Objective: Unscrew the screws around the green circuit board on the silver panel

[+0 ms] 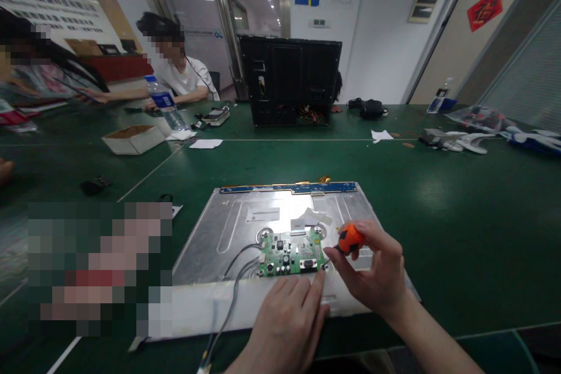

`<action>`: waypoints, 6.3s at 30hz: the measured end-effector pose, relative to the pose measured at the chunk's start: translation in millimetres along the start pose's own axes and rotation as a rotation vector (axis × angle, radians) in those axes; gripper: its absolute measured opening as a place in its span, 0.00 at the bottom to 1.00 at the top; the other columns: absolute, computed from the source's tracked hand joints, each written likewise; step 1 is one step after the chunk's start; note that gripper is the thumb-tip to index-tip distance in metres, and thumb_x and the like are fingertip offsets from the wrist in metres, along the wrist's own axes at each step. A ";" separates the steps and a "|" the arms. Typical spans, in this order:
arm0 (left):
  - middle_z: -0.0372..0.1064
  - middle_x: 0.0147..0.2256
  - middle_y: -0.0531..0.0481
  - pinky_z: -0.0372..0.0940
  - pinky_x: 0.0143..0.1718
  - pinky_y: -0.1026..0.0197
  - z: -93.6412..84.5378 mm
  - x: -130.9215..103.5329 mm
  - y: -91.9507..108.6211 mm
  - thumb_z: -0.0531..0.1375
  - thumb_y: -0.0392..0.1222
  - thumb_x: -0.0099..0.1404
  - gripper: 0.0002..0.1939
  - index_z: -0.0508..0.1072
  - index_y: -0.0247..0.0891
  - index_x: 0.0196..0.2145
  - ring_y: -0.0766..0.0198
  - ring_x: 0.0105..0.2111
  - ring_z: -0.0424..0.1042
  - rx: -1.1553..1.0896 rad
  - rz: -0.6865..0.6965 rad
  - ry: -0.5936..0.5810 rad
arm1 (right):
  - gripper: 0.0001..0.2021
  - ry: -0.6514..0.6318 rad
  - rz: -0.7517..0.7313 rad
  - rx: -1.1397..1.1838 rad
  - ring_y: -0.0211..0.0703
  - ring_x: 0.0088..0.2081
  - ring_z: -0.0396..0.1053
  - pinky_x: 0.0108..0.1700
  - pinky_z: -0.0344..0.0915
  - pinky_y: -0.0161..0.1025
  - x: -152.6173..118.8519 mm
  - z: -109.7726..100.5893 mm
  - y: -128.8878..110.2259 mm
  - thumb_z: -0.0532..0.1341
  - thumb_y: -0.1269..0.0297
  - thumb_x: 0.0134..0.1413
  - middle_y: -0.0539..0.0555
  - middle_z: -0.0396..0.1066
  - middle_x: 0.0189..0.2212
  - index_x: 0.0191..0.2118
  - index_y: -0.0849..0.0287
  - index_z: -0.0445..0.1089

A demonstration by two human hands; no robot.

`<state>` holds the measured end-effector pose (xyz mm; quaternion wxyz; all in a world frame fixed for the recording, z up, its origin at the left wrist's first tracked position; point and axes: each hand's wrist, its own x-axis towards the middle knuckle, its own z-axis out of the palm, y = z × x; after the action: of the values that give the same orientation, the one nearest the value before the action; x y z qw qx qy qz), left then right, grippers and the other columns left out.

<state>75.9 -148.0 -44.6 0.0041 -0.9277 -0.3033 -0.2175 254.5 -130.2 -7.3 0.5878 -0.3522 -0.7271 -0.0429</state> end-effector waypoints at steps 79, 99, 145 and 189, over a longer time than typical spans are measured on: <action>0.70 0.33 0.41 0.68 0.29 0.54 0.7 -0.5 -0.7 0.45 0.36 0.71 0.17 0.66 0.29 0.51 0.55 0.30 0.70 0.002 -0.010 -0.013 | 0.29 -0.019 -0.008 -0.084 0.35 0.25 0.64 0.20 0.63 0.32 0.4 0.2 -2.1 0.59 0.77 0.54 0.51 0.68 0.31 0.61 0.61 0.51; 0.70 0.33 0.42 0.68 0.30 0.55 0.7 0.0 0.6 0.46 0.35 0.70 0.16 0.66 0.29 0.51 0.56 0.30 0.70 0.002 -0.017 -0.019 | 0.30 0.004 -0.015 -0.121 0.36 0.24 0.66 0.18 0.63 0.32 1.0 -0.2 -4.2 0.58 0.77 0.54 0.50 0.69 0.30 0.62 0.60 0.51; 0.71 0.33 0.42 0.68 0.32 0.55 1.2 -1.1 -0.1 0.45 0.36 0.71 0.17 0.66 0.29 0.52 0.56 0.31 0.70 0.019 -0.008 -0.001 | 0.26 0.000 -0.012 -0.203 0.35 0.22 0.63 0.19 0.64 0.32 4.6 -2.6 -5.4 0.60 0.72 0.55 0.50 0.70 0.30 0.59 0.57 0.55; 0.70 0.33 0.42 0.67 0.31 0.56 2.5 -1.5 -0.9 0.45 0.36 0.71 0.18 0.65 0.27 0.53 0.57 0.30 0.69 0.000 -0.002 0.013 | 0.30 0.008 0.010 -0.170 0.34 0.22 0.65 0.18 0.64 0.31 0.0 0.3 -1.7 0.62 0.71 0.55 0.49 0.69 0.30 0.61 0.59 0.52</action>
<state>75.2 -147.8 -47.5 0.0057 -0.9259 -0.3043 -0.2236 253.3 -131.4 -6.8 0.5588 -0.4044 -0.7166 -0.1028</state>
